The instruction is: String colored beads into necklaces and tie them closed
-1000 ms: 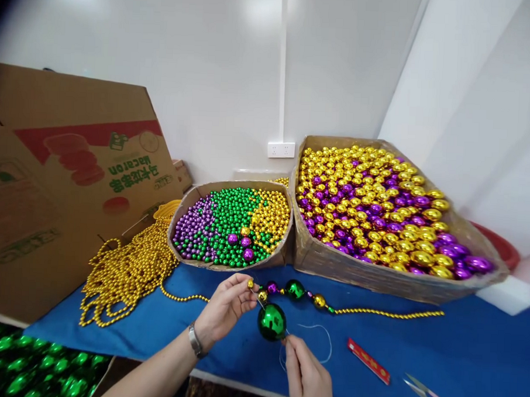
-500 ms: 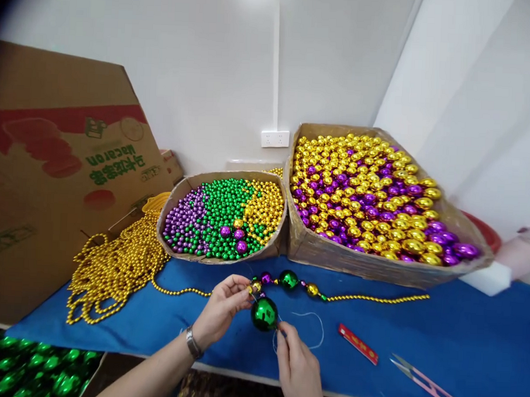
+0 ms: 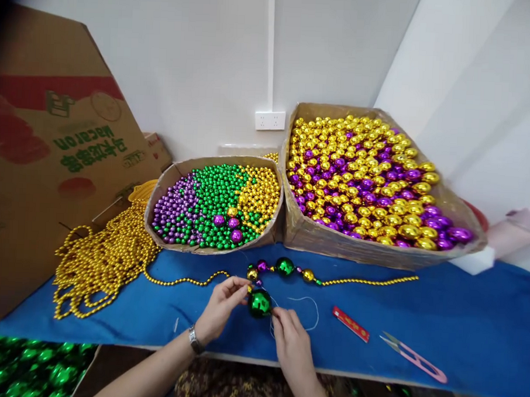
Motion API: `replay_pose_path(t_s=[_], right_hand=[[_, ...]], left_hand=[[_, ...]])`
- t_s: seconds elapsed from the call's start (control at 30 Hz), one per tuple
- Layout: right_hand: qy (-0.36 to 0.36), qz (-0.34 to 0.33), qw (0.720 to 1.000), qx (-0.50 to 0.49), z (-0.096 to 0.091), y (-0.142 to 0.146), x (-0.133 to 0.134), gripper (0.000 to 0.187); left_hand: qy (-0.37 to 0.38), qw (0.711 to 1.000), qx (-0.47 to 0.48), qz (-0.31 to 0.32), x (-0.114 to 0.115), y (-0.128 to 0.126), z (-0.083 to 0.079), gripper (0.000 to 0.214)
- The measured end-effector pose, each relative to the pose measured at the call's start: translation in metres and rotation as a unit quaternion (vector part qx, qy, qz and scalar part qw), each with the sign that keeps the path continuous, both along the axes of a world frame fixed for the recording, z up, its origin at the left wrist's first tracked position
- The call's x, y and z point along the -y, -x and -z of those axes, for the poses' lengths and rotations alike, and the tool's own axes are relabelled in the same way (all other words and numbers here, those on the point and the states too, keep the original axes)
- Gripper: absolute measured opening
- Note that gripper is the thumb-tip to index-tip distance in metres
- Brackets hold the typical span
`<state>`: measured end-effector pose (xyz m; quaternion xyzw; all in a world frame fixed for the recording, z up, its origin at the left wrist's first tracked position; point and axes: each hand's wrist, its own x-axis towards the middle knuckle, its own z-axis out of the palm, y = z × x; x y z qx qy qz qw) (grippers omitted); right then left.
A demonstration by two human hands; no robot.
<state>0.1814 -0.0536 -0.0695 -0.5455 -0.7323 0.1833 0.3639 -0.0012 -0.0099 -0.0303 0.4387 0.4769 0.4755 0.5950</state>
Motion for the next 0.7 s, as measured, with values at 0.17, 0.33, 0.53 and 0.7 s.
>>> replay_pose_path(t_s=[0.17, 0.33, 0.53, 0.7], right_hand=[[0.003, -0.005, 1.000, 0.008, -0.002, -0.006, -0.006, 0.022], [-0.014, -0.053, 0.998, -0.022, -0.032, 0.002, -0.012, 0.027], [-0.029, -0.091, 0.993, -0.071, -0.055, 0.003, -0.014, 0.027], [0.011, -0.046, 0.995, -0.093, -0.073, -0.017, -0.009, 0.030]], left_hand=[[-0.154, 0.975, -0.157, 0.017, 0.001, 0.007, -0.009, 0.018], [-0.332, 0.911, -0.237, 0.063, 0.006, -0.001, -0.052, 0.012], [-0.353, 0.912, -0.192, 0.083, 0.005, -0.014, -0.071, 0.016], [-0.382, 0.860, -0.256, 0.222, 0.003, -0.036, -0.024, 0.045]])
